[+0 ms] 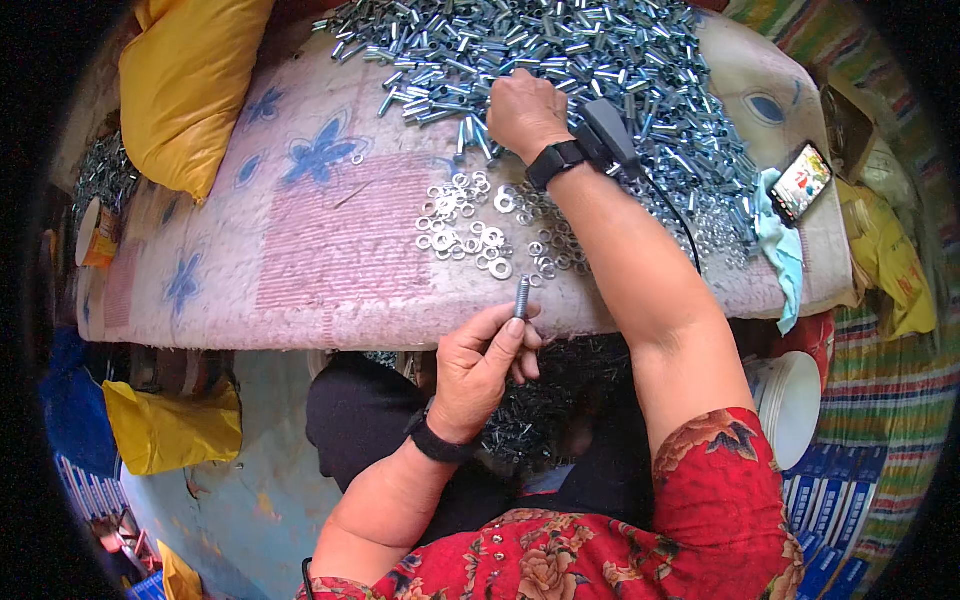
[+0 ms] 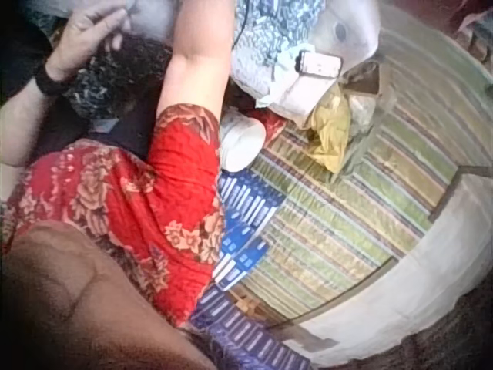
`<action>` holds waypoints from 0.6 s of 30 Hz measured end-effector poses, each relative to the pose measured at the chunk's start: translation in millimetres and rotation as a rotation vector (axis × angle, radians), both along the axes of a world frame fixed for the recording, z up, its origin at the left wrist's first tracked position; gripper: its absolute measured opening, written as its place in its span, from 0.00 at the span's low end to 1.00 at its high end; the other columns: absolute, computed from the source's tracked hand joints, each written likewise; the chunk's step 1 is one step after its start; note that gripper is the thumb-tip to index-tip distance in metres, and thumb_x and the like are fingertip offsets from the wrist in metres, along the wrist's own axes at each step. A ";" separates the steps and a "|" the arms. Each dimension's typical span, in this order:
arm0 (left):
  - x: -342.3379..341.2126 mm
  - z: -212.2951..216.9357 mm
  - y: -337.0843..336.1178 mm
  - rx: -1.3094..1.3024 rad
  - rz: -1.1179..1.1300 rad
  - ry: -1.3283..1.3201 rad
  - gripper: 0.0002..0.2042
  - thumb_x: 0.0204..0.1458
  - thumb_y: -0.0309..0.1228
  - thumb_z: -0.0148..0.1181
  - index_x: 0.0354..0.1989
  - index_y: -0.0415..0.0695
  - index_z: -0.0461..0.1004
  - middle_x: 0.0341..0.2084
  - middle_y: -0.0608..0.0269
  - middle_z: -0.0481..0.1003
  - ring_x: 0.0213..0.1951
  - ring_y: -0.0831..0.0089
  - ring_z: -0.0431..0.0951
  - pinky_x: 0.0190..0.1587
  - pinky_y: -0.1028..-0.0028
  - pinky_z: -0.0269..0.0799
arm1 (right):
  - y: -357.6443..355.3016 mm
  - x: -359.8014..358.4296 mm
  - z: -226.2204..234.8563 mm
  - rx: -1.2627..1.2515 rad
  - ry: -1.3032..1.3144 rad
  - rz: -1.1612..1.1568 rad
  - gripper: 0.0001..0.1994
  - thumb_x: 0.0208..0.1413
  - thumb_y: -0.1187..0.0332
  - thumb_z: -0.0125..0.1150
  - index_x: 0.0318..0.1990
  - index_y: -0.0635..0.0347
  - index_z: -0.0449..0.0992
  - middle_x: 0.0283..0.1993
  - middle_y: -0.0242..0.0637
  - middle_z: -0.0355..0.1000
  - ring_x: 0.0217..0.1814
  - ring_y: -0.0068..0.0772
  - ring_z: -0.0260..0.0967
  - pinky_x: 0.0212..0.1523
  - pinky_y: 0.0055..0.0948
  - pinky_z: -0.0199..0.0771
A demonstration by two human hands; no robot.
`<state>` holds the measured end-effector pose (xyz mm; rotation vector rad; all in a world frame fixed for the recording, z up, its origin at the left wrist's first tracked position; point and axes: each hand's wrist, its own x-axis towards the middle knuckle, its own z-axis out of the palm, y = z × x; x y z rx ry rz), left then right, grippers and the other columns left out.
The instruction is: Manually assembling washers and spacers onto bolts.
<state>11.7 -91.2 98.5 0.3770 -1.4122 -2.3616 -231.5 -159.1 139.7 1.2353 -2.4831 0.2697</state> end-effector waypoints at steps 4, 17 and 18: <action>0.6 -2.8 -1.5 0.019 -0.032 0.011 0.12 0.55 0.29 0.48 0.44 0.35 0.69 0.25 0.64 0.72 0.21 0.82 0.70 0.21 0.86 0.64 | 2.9 -9.5 -2.4 -0.041 -0.027 0.027 0.12 0.44 0.62 0.54 0.28 0.65 0.74 0.32 0.48 0.72 0.34 0.50 0.70 0.35 0.42 0.71; 5.0 -6.9 10.0 -0.183 -0.080 0.008 0.11 0.53 0.26 0.51 0.43 0.37 0.70 0.26 0.64 0.73 0.23 0.82 0.71 0.23 0.85 0.65 | 201.4 105.3 28.0 -0.465 -1.123 0.310 0.08 0.49 0.74 0.56 0.36 0.66 0.75 0.24 0.26 0.67 0.24 0.13 0.59 0.23 0.14 0.58; 4.3 -8.3 13.1 -0.249 -0.101 0.026 0.11 0.52 0.26 0.51 0.43 0.36 0.70 0.26 0.64 0.73 0.23 0.82 0.71 0.23 0.84 0.65 | 207.3 107.5 26.2 -0.468 -1.078 0.375 0.07 0.49 0.74 0.56 0.35 0.66 0.75 0.25 0.27 0.67 0.26 0.13 0.60 0.24 0.15 0.59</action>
